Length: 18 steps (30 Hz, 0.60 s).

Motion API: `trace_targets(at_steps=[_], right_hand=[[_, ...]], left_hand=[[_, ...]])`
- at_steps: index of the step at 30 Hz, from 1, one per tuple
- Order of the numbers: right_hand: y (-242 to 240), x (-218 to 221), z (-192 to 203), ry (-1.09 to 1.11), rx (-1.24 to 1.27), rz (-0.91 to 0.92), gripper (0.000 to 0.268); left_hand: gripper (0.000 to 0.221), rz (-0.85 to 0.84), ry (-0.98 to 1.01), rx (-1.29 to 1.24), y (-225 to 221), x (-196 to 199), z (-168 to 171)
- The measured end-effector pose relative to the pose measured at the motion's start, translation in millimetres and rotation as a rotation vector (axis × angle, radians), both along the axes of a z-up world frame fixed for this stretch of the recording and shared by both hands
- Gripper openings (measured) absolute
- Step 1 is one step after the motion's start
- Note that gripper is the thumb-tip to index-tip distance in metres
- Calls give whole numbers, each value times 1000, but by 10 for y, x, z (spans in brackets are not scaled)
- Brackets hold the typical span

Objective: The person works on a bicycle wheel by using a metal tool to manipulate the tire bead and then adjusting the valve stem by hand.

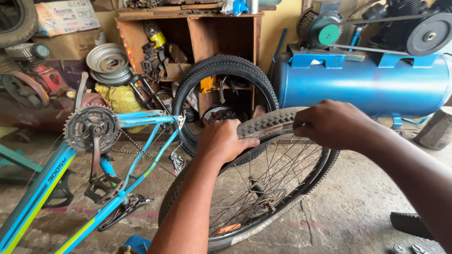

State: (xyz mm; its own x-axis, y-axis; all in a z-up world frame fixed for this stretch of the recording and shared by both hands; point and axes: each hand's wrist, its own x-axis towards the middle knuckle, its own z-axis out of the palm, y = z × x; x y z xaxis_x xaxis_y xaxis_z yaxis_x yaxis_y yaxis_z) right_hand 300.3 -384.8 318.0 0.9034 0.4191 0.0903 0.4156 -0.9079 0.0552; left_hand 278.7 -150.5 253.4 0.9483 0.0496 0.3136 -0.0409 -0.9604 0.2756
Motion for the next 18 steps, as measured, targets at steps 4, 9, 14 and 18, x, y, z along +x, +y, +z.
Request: trace_targets(at_steps=[4,9,14,18], right_hand=[[161,14,5,-9,-137,7,27],[252,81,-113,-40,-131,22,22],[304,6,-773,-44,329,-55,28],[452,24,-1529,-192,946,-1,28]], left_hand=[[66,19,44,-3,-36,-57,15],[66,-2,-16,6,-17,-114,-50],[64,9,3,-18,85,-131,-63],[70,21,37,-23,-14,-171,-93]])
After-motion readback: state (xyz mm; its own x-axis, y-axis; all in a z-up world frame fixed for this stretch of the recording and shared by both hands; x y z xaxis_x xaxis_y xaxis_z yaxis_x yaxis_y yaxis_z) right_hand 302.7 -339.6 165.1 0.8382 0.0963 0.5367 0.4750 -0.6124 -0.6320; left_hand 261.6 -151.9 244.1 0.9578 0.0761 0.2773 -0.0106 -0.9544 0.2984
